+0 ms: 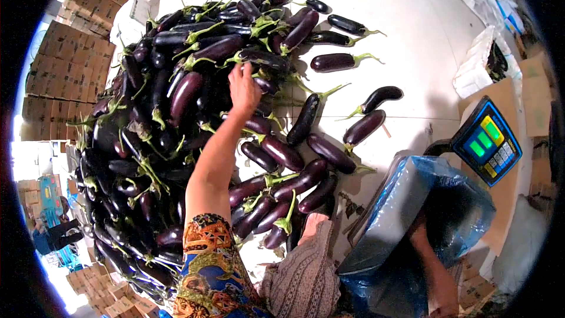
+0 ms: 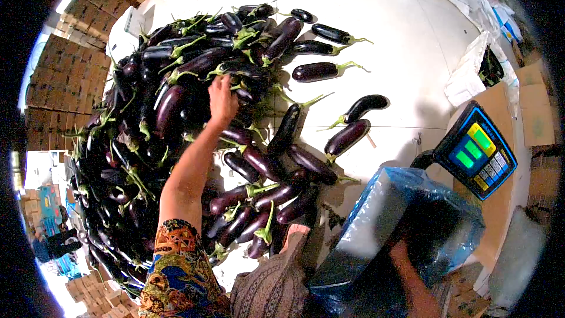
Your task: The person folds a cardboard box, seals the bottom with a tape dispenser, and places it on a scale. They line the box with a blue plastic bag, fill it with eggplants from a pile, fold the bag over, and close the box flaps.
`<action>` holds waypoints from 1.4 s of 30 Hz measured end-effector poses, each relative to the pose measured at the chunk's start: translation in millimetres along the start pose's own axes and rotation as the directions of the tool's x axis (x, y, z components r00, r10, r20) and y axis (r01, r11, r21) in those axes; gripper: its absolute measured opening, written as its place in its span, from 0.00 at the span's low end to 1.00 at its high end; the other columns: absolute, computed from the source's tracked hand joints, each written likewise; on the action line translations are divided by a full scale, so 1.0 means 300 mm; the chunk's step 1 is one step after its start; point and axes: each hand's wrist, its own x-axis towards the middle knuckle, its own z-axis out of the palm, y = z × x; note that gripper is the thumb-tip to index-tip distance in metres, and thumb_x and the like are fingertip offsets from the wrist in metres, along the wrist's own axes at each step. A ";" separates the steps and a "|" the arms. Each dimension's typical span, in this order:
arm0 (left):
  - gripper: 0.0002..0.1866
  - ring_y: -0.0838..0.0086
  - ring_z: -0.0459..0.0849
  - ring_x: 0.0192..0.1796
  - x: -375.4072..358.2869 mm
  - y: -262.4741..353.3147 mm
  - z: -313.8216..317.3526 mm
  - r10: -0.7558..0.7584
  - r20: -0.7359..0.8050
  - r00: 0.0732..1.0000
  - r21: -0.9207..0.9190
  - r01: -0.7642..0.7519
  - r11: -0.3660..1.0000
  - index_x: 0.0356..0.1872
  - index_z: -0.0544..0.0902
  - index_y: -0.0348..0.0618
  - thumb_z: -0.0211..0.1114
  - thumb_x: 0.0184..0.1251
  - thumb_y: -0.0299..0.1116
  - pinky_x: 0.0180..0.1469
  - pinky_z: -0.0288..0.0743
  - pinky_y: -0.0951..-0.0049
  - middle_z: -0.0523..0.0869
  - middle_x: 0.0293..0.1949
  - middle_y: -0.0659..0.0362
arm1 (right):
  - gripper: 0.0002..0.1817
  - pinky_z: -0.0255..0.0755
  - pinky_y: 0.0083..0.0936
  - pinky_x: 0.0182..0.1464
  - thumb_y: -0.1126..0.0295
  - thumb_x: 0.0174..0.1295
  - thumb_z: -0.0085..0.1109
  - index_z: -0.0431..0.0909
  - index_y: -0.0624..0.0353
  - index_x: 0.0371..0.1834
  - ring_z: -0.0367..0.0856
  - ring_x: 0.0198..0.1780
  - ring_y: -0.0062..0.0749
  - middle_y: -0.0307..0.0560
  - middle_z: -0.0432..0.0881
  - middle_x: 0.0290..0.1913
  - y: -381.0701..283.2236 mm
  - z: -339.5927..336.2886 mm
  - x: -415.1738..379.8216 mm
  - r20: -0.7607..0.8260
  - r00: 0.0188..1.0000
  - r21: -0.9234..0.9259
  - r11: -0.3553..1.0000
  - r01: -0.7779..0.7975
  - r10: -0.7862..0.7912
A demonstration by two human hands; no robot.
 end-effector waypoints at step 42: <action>0.16 0.70 0.85 0.43 -0.474 0.837 -0.619 0.708 0.306 0.637 -0.951 0.174 0.255 0.52 0.81 0.37 0.66 0.64 0.30 0.47 0.78 0.72 0.87 0.42 0.53 | 0.29 0.65 0.27 0.59 0.56 0.60 0.60 0.69 0.64 0.60 0.75 0.52 0.33 0.47 0.79 0.51 -0.979 0.756 -0.581 -0.345 0.930 -0.141 0.973 -0.185 0.127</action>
